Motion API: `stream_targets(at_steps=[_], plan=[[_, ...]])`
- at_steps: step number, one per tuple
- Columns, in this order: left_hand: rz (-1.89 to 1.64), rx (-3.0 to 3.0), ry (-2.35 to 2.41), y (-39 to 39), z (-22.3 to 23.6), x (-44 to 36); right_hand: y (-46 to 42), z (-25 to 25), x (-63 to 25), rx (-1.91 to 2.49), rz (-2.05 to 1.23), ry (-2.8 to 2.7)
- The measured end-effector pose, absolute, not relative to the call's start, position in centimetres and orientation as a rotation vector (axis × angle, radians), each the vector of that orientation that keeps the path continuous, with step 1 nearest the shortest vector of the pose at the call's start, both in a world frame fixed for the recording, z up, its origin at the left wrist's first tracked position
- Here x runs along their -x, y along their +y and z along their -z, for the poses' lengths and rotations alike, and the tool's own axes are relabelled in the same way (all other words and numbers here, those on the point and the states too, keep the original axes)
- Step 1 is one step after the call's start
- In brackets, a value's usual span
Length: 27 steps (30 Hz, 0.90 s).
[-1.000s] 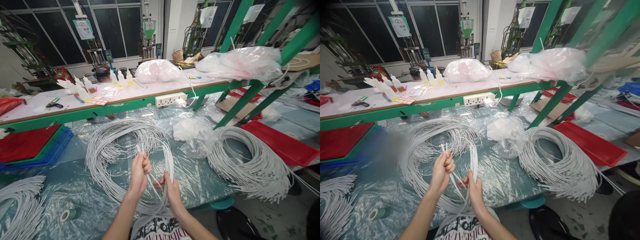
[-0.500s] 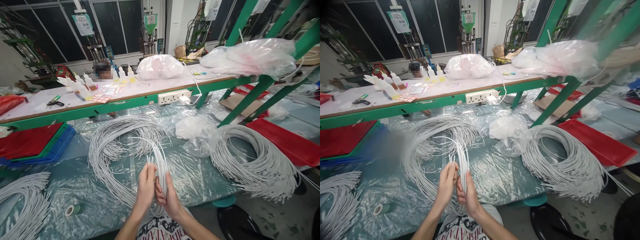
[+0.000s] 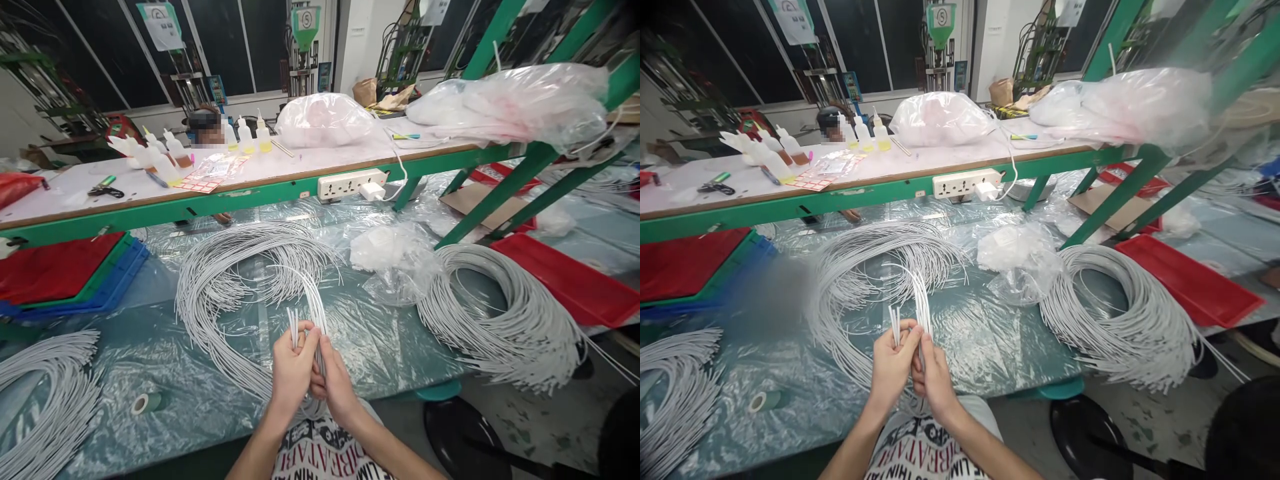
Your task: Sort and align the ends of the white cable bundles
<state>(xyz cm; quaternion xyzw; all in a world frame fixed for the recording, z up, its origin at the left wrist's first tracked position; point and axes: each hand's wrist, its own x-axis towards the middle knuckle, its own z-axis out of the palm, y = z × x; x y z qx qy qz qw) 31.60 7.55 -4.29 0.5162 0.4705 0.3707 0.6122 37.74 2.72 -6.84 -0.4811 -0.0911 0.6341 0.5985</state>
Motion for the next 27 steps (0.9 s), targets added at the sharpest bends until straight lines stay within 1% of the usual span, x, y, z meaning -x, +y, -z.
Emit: stream_targets(at_steps=[9, 16, 23, 27], plan=[[-0.908, -1.178, 1.077, 7.0, 4.5, -31.7, 2.5, 6.8, -37.9, 1.065, -1.422, -0.208], [-0.878, -1.289, 1.102, 7.2, 5.4, -31.8, 2.9, 5.9, -38.0, 1.167, -1.373, -0.163], [-0.857, -1.321, 1.12, 6.6, 5.4, -31.9, 3.1, 5.6, -37.6, 1.293, -1.253, -0.151], [-0.904, -1.316, 1.126, 6.6, 5.7, -32.1, 3.0, 5.4, -37.5, 1.324, -1.213, -0.19]])
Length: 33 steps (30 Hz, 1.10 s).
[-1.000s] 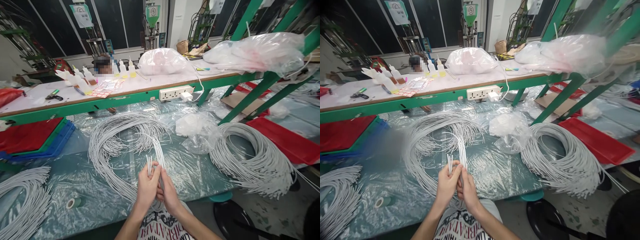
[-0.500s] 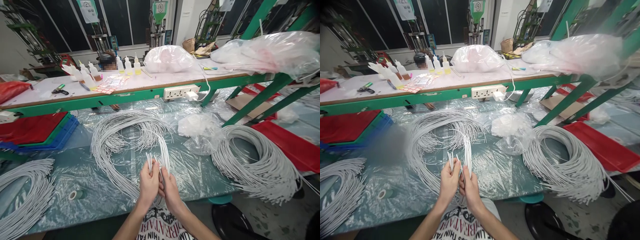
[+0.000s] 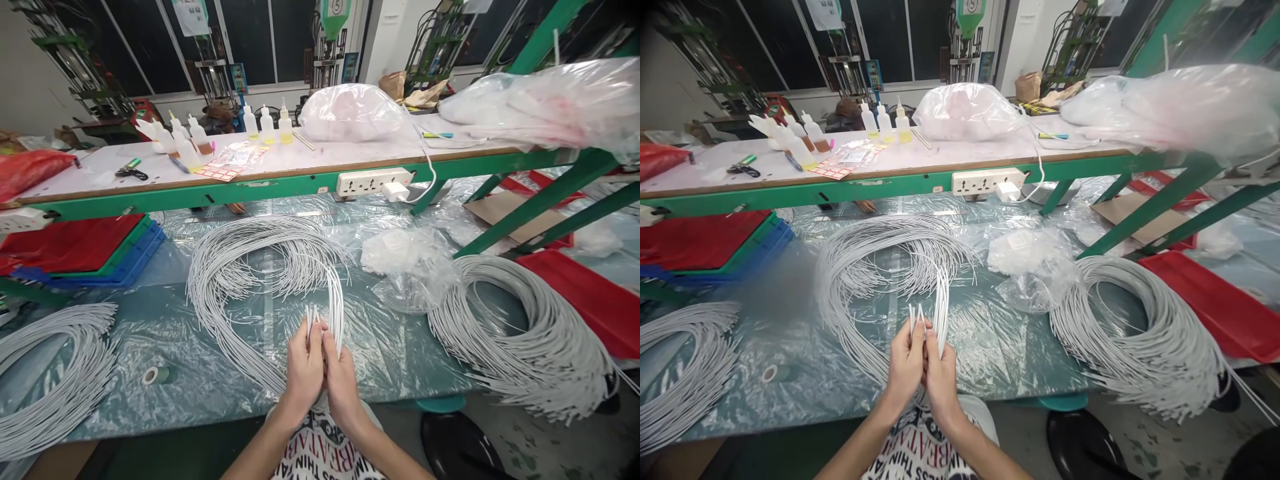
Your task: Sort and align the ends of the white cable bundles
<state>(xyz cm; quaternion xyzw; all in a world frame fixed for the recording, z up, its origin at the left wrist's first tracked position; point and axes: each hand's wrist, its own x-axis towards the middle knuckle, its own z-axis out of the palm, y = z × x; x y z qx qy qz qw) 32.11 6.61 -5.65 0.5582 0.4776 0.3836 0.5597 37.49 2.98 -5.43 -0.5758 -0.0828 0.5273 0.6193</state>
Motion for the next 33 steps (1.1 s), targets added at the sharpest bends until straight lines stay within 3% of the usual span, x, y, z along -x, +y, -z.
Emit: stream_targets(at_steps=[18, 33], plan=[[-0.874, -1.334, 1.16, 7.0, 6.9, -32.8, 3.1, 7.1, -37.8, 1.286, -1.273, -0.01], [-0.875, -1.425, 1.158, 6.2, 8.2, -33.4, 2.5, 7.6, -38.0, 1.383, -1.044, -0.134]])
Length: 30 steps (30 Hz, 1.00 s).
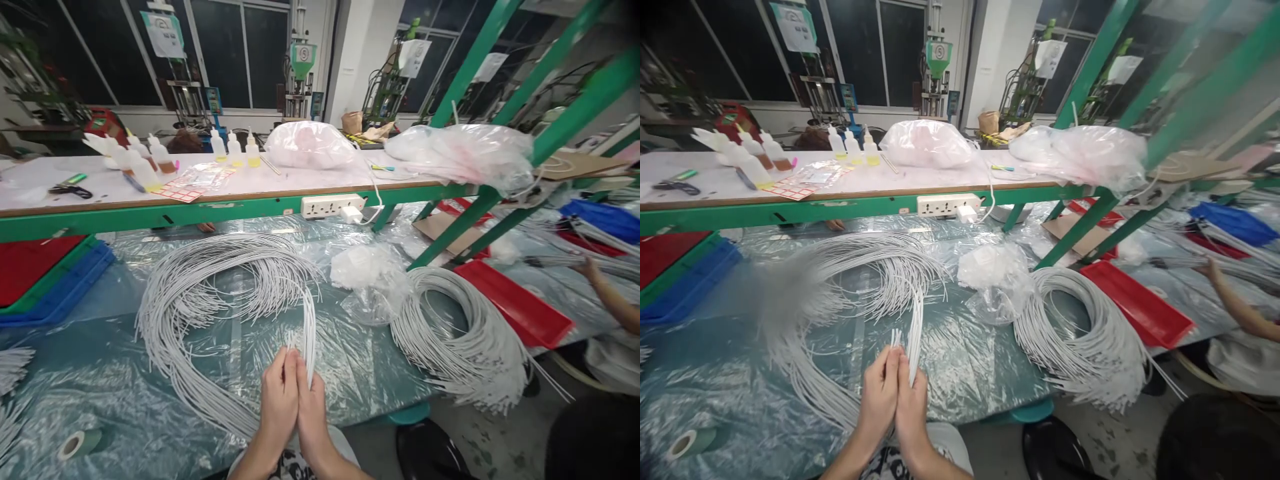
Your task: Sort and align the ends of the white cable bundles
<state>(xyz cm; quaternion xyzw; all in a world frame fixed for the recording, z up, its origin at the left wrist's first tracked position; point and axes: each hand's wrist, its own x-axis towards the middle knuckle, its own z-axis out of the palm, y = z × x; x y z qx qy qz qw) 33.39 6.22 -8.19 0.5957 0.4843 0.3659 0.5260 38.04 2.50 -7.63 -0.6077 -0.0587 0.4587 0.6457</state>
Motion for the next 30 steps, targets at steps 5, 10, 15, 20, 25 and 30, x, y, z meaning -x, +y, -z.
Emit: stream_targets(at_steps=[5, 10, 15, 20, 25, 30], plan=[[-0.909, -1.386, 1.138, 6.5, 7.9, -33.5, 2.7, 7.4, -37.9, 1.365, -1.018, -0.194], [-0.939, -1.208, 1.11, 6.7, 7.1, -34.6, 2.8, 7.9, -38.2, 1.304, -1.037, -0.153], [-0.85, -1.043, 1.071, 7.2, 7.1, -34.8, 3.1, 8.6, -38.7, 1.313, -1.027, -0.118], [-0.843, -0.977, 0.938, 8.0, 7.4, -34.2, 3.2, 8.9, -38.8, 1.294, -1.065, -0.173], [-0.923, -0.786, 0.832, 8.9, 6.8, -33.5, 3.6, 8.7, -39.0, 1.252, -0.986, -0.222], [-0.9, -0.716, 0.773, 9.8, 6.0, -32.8, 3.9, 8.4, -38.7, 1.236, -1.122, -0.258]])
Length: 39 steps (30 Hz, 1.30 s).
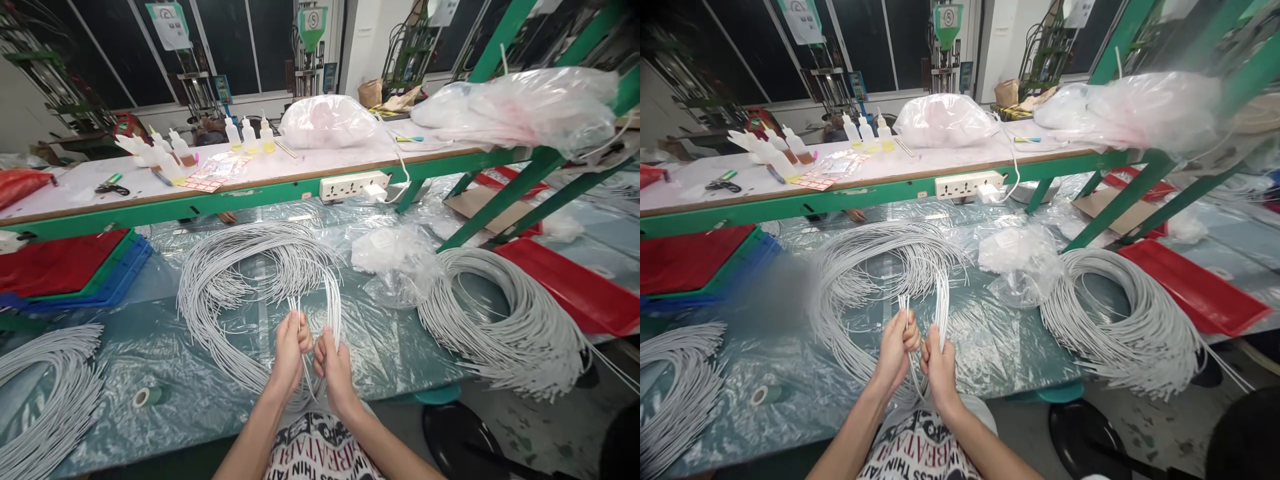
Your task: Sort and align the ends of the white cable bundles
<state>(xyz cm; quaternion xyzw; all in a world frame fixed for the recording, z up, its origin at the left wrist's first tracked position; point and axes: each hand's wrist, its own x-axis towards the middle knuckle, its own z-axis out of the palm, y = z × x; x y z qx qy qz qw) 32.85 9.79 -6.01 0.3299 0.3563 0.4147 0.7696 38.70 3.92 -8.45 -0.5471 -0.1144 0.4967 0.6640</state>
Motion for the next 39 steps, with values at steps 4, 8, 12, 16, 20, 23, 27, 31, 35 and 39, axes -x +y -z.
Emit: stream_targets(at_steps=[4, 8, 12, 16, 20, 23, 27, 31, 35, 39], plan=[[-0.856, -0.753, 0.783, 10.0, 6.0, -32.6, 3.6, 8.3, -38.1, 1.194, -1.233, -0.286], [-0.812, -0.947, 0.854, 9.9, 6.0, -32.4, 3.4, 8.0, -37.9, 1.181, -1.271, -0.246], [-0.835, -1.101, 0.922, 9.7, 5.7, -32.2, 3.5, 7.8, -37.8, 1.168, -1.279, -0.26], [-0.848, -1.135, 0.958, 8.9, 5.5, -32.0, 3.3, 8.1, -37.5, 1.151, -1.317, -0.301], [-0.901, -1.138, 1.015, 8.2, 5.4, -31.8, 3.0, 8.4, -37.2, 1.129, -1.32, -0.344], [-0.892, -1.173, 1.045, 7.8, 5.1, -31.4, 2.6, 8.5, -37.3, 1.16, -1.306, -0.419], [-0.852, -1.253, 1.065, 7.5, 4.6, -30.5, 2.2, 8.6, -37.6, 1.166, -1.315, -0.519], [-0.825, -1.308, 1.075, 7.7, 4.4, -29.9, 2.1, 9.2, -37.7, 1.128, -1.358, -0.589], [-0.764, -1.411, 1.049, 8.4, 4.7, -29.8, 2.3, 9.6, -37.6, 1.126, -1.4, -0.597], [-0.77, -1.506, 1.109, 8.7, 4.9, -30.1, 2.5, 9.0, -37.7, 1.101, -1.427, -0.572]])
